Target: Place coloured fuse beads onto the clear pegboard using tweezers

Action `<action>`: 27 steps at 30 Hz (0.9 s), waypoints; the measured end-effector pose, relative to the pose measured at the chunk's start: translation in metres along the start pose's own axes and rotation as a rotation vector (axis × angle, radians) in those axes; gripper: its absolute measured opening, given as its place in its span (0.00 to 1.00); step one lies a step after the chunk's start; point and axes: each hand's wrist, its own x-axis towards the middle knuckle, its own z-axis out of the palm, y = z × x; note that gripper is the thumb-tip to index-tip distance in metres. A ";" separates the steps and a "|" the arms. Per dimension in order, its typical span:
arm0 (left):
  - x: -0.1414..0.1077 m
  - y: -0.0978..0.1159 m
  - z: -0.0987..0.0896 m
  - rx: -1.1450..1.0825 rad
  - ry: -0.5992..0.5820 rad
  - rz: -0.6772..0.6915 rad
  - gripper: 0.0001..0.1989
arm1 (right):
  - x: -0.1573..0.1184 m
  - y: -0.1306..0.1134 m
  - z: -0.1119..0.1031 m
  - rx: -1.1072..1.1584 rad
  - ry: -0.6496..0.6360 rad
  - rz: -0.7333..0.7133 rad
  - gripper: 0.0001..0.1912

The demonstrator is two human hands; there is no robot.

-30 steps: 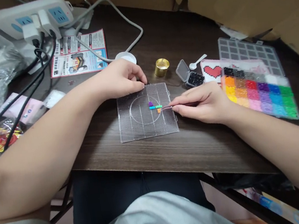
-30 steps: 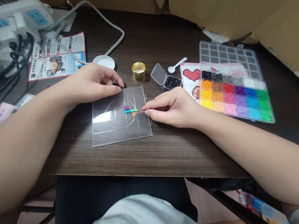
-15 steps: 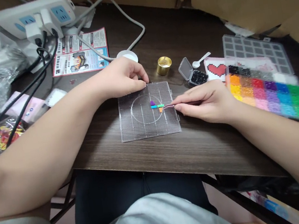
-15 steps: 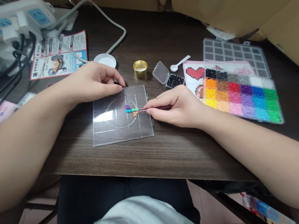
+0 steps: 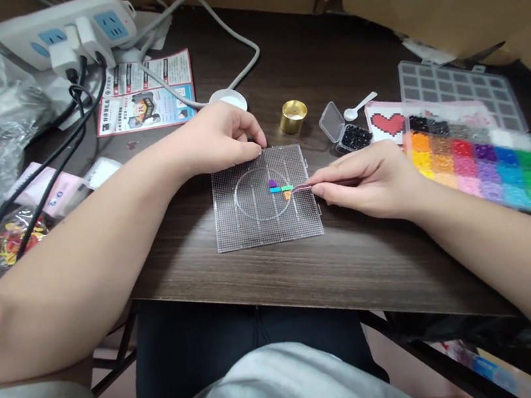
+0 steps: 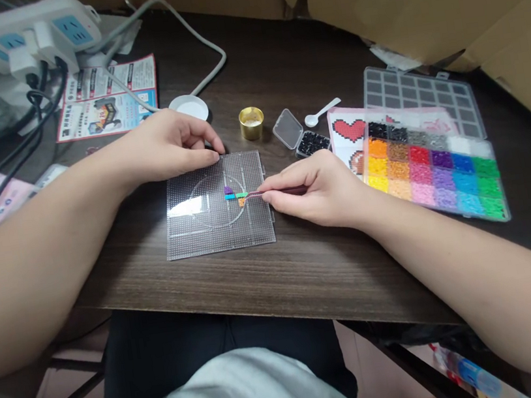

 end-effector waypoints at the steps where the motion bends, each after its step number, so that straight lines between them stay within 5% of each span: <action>1: 0.000 0.000 0.000 -0.001 0.001 0.002 0.14 | 0.000 0.000 0.000 0.002 0.003 -0.001 0.09; 27: 0.001 -0.003 0.000 -0.014 0.000 0.027 0.11 | -0.003 0.004 -0.001 -0.035 0.036 -0.023 0.07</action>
